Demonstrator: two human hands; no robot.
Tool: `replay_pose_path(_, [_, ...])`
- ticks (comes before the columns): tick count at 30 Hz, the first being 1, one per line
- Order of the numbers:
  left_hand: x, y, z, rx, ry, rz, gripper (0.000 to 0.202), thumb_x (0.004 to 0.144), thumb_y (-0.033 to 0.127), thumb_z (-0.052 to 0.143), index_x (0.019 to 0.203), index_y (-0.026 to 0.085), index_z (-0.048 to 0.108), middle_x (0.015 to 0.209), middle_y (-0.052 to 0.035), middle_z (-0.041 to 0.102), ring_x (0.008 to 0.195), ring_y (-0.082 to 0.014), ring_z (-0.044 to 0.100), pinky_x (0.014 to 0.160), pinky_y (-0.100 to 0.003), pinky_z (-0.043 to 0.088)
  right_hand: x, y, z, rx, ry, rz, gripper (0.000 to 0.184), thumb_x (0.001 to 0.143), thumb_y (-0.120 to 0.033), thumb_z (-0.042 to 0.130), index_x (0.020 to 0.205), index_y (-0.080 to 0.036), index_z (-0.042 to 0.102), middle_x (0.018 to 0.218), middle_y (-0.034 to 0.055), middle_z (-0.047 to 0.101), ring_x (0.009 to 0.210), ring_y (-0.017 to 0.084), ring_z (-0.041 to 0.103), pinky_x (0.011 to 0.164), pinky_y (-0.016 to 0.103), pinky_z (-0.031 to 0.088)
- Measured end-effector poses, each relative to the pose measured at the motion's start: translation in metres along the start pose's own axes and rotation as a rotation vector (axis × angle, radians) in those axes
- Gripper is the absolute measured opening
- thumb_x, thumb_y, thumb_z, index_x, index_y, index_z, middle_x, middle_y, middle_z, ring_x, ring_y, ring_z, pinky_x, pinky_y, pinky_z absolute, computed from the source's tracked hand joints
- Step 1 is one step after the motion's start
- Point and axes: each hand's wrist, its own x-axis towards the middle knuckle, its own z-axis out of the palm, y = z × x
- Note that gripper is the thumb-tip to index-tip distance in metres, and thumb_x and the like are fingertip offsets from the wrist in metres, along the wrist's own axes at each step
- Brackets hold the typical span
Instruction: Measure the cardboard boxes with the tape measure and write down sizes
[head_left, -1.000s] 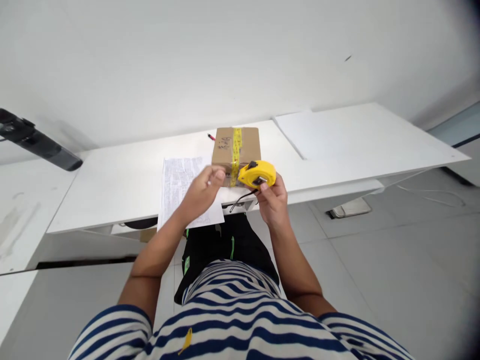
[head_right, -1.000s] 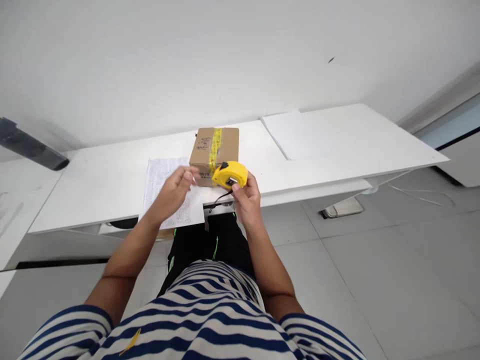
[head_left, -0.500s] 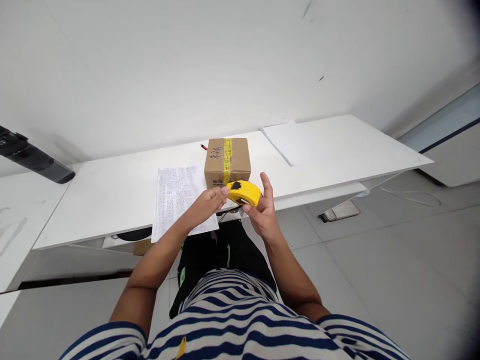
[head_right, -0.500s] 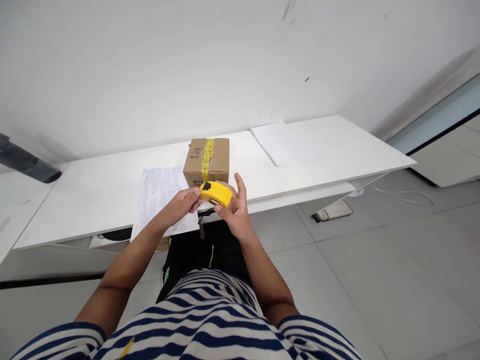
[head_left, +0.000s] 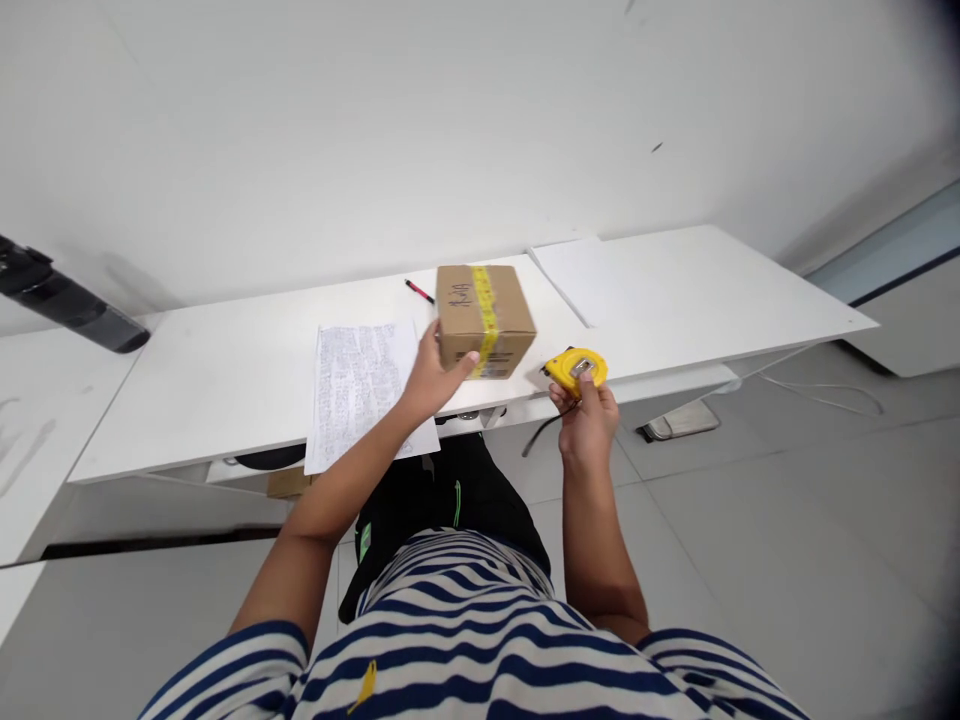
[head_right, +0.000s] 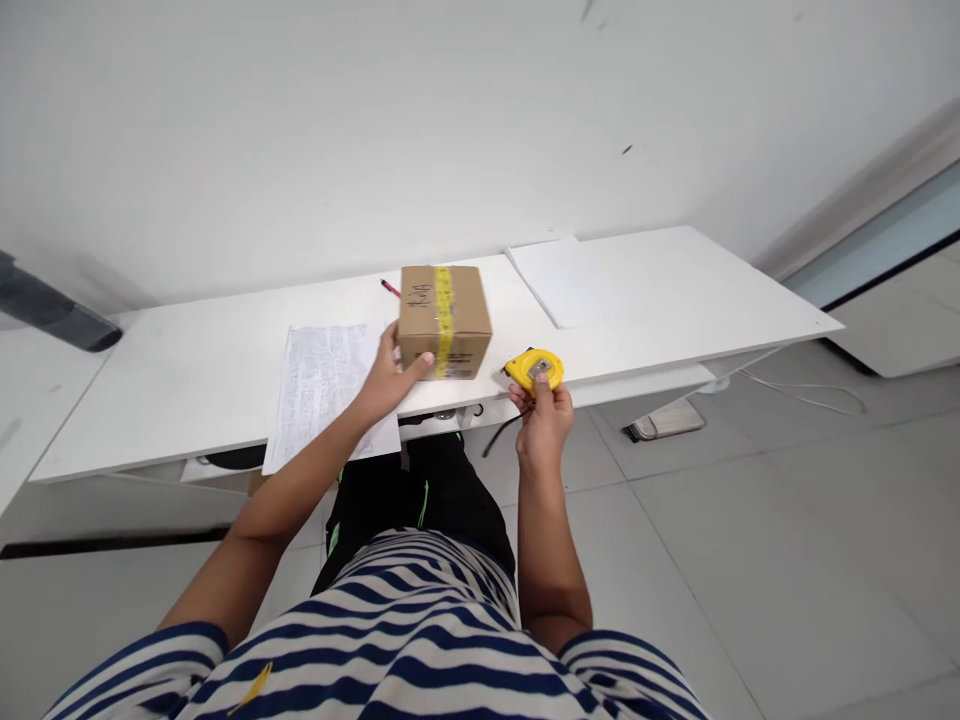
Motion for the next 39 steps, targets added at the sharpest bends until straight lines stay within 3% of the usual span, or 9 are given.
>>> replay_pose_path(4, [0.002,-0.007,0.013,0.032,-0.047,-0.072,0.078,0.088,0.061,0.064,0.152,0.026,0.038,0.165,-0.0134,0.037,0.149,-0.0348,0.039,0.117,-0.051,0.040,0.005,0.002,0.006,-0.106,0.036,-0.154,0.060,0.063,-0.055,0.086,0.103,-0.017,0.063,0.080,-0.0010,0.071,0.057,0.010,0.067,0.054,0.020,0.056])
replay_pose_path(10, [-0.045,-0.013,-0.027,0.002,0.132,-0.112,0.045,0.093,0.061,0.056,0.111,0.022,0.067,0.118,-0.0108,0.072,0.113,-0.0264,0.065,0.102,-0.045,0.049,-0.045,-0.005,0.001,-0.139,0.007,-0.305,0.050,0.078,-0.057,0.075,0.109,-0.021,0.064,0.090,-0.0009,0.068,0.049,0.007,0.058,0.047,0.022,0.053])
replay_pose_path(14, [-0.092,-0.018,-0.031,-0.352,-0.100,-0.173,0.066,0.084,0.075,0.059,0.124,0.023,0.064,0.119,-0.0118,0.071,0.102,-0.0242,0.069,0.087,-0.040,0.055,-0.103,0.017,0.012,-0.251,-0.473,-0.083,0.054,0.078,-0.057,0.078,0.117,-0.022,0.067,0.098,0.0049,0.074,0.066,0.015,0.068,0.058,0.028,0.060])
replay_pose_path(16, [-0.101,-0.026,-0.029,-0.489,0.019,-0.155,0.072,0.075,0.073,0.072,0.124,0.022,0.063,0.116,-0.0107,0.071,0.098,-0.0224,0.069,0.083,-0.035,0.056,-0.122,0.031,0.033,-0.300,-0.748,-0.034,0.059,0.078,-0.057,0.078,0.126,-0.024,0.066,0.111,0.0075,0.075,0.083,0.019,0.071,0.069,0.031,0.062])
replay_pose_path(18, [-0.094,-0.035,-0.034,-0.537,0.328,-0.094,0.067,0.071,0.069,0.078,0.113,0.020,0.065,0.104,-0.0073,0.070,0.091,-0.0186,0.068,0.079,-0.030,0.055,-0.125,0.043,0.064,-0.342,-0.995,-0.050,0.061,0.084,-0.061,0.072,0.133,-0.026,0.064,0.116,0.0071,0.074,0.087,0.020,0.071,0.074,0.033,0.061])
replay_pose_path(21, [-0.057,-0.044,-0.065,-0.586,0.684,0.007,0.060,0.076,0.074,0.069,0.099,0.019,0.062,0.093,-0.0047,0.066,0.082,-0.0151,0.066,0.069,-0.026,0.055,-0.097,0.059,0.125,-0.475,-1.175,-0.298,0.055,0.090,-0.066,0.060,0.128,-0.027,0.069,0.125,0.0089,0.070,0.096,0.022,0.069,0.082,0.035,0.059])
replay_pose_path(27, [0.043,-0.069,-0.134,-0.367,0.773,-0.030,0.053,0.083,0.069,0.066,0.095,0.018,0.060,0.091,-0.0064,0.065,0.075,-0.0135,0.065,0.057,-0.022,0.051,0.018,0.099,0.227,-1.114,-0.688,-0.679,0.043,0.106,-0.033,0.032,0.128,-0.017,0.065,0.131,0.0165,0.062,0.118,0.024,0.059,0.097,0.036,0.048])
replay_pose_path(32, [0.077,-0.100,-0.142,-0.058,0.773,-0.097,0.044,0.087,0.059,0.068,0.101,0.018,0.061,0.102,-0.0092,0.069,0.086,-0.0179,0.067,0.070,-0.029,0.054,0.069,0.115,0.237,-1.484,-0.563,-0.576,0.037,0.100,-0.028,0.045,0.116,-0.008,0.071,0.124,0.0240,0.062,0.112,0.032,0.058,0.096,0.046,0.043])
replay_pose_path(39, [0.081,-0.111,-0.144,0.044,0.745,-0.077,0.039,0.090,0.054,0.065,0.106,0.019,0.063,0.108,-0.0088,0.071,0.096,-0.0197,0.068,0.083,-0.031,0.053,0.083,0.125,0.227,-1.567,-0.872,-0.835,0.037,0.102,-0.038,0.046,0.108,-0.019,0.077,0.121,0.0162,0.068,0.112,0.030,0.055,0.093,0.042,0.041])
